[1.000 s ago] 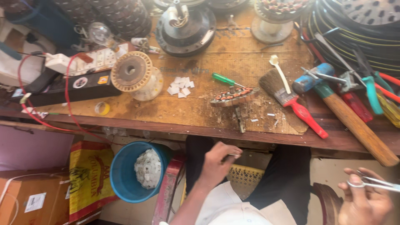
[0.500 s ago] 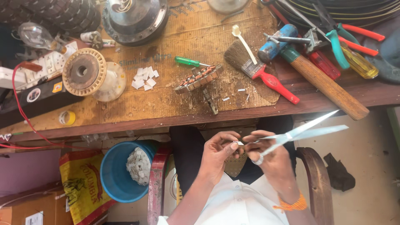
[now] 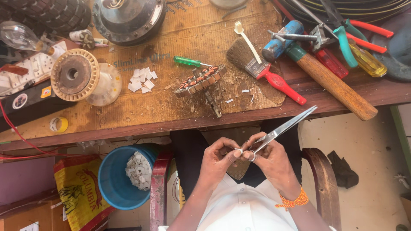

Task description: The person cuts small white paper pieces with scissors and inserts them into slots on a circular motor stator. They use a screwdriver to press the pieces into place and repeat the process across multiple slots.

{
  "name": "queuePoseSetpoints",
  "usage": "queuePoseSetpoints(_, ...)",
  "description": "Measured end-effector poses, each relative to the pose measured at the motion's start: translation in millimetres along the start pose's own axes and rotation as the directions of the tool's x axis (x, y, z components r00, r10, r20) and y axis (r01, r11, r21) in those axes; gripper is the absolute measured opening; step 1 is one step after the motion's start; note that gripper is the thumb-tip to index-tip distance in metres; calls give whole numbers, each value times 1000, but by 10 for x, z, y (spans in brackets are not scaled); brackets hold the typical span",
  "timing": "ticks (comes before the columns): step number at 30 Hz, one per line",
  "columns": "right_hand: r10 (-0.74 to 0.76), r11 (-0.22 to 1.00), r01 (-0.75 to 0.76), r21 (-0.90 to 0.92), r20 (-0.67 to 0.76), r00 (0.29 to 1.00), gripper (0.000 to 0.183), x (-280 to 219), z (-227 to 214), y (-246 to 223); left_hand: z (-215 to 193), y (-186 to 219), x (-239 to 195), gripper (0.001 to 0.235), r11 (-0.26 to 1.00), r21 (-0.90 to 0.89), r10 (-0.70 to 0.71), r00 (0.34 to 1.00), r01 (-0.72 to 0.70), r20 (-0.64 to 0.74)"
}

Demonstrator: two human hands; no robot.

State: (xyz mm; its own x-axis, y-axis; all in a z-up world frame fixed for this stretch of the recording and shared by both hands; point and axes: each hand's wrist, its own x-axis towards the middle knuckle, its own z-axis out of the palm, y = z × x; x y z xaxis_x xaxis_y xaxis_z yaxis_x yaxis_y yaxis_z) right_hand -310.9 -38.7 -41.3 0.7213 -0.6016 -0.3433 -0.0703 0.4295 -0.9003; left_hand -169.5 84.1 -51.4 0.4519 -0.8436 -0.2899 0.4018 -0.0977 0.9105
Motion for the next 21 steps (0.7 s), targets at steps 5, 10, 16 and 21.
queuePoseSetpoints(5,15,996,-18,-82,-26,1000,31,-6,163,111,-10,213,-58,11,888,429,187,982,-166,-7)
queuePoseSetpoints(10,-100,985,87,-152,-79,992,26,-40,345,175,-9,331,-63,18,587,621,565,812,-520,146)
queuePoseSetpoints(16,-330,926,290,-241,-143,933,22,-20,479,135,60,297,-23,16,658,590,561,827,-468,31)
queuePoseSetpoints(21,-282,949,256,-184,-128,951,23,30,424,88,68,258,8,13,737,511,526,850,-442,-23)
